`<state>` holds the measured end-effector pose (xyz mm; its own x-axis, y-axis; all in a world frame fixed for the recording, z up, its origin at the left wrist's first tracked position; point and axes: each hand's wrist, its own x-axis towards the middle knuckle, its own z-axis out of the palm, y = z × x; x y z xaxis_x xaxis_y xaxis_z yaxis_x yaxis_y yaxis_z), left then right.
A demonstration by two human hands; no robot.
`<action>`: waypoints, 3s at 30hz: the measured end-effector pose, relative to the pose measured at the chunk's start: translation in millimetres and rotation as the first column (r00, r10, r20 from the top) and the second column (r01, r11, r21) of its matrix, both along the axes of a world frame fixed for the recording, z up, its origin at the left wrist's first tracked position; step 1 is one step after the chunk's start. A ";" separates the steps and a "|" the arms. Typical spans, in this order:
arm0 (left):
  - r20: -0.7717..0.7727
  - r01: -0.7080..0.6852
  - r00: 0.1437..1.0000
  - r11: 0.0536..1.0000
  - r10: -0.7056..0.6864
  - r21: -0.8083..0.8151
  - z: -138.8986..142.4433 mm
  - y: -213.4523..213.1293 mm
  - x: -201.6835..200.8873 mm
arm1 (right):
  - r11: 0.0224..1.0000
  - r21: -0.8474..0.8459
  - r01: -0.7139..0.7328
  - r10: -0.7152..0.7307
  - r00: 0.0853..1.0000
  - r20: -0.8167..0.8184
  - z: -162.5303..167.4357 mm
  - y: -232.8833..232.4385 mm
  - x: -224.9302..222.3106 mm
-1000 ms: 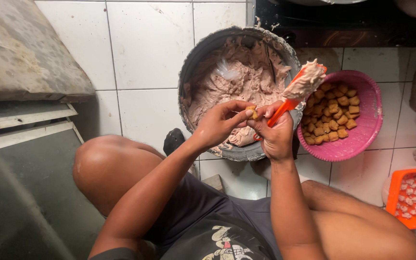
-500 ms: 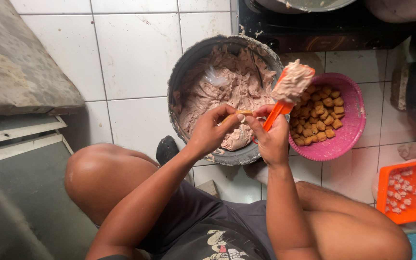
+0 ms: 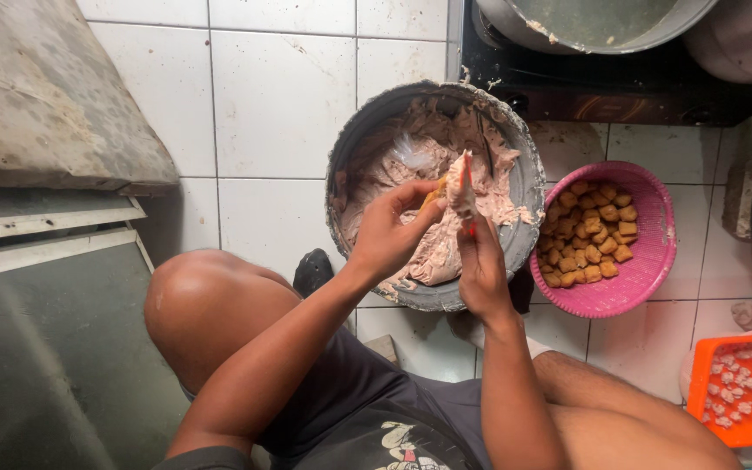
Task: The person sits on the kitchen floor and uses an orange spatula to scoop pink batter from a large basin onto fried food pieces, spreading the batter over each piece by hand and spatula. Coated pieces are placed into an orange tray, with a pink basket of uncoated pieces and pots of hot oil nearby.
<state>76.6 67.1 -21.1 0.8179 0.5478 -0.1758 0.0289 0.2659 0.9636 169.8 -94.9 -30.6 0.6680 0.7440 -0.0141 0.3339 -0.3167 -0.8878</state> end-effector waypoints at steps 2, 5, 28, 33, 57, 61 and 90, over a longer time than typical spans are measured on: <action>0.181 0.094 0.982 0.969 -0.053 -0.227 1.9 6.2 -0.2 | 1.000 -0.007 0.006 -0.005 0.989 0.144 1.6 1.4 4.2; 0.313 0.200 0.941 0.957 -0.127 -0.211 3.9 13.2 -3.2 | 0.999 -0.039 0.038 -0.026 0.966 0.258 5.5 -0.1 9.7; 0.071 -0.118 0.977 0.235 0.202 0.965 49.1 60.0 -25.0 | 0.999 0.037 0.018 -0.030 0.939 0.343 28.9 -8.8 1.3; 0.092 -0.116 0.989 0.223 0.113 0.968 57.9 51.8 -25.1 | 0.998 0.062 -0.030 0.012 0.962 0.271 37.7 -0.7 -14.5; 0.164 -0.314 0.917 0.912 0.364 -0.264 0.3 27.4 195.0 | 0.774 0.251 0.582 -0.223 0.621 -0.752 11.2 -55.5 60.8; 0.241 -0.332 0.890 0.912 0.387 -0.239 40.1 55.0 200.2 | 0.751 0.277 0.599 -0.161 0.573 -0.804 11.2 -63.5 65.3; -0.040 -0.020 0.999 0.973 0.011 -0.230 -36.3 0.4 36.7 | 0.659 -0.377 0.650 -0.696 0.717 0.020 -139.1 -147.5 181.0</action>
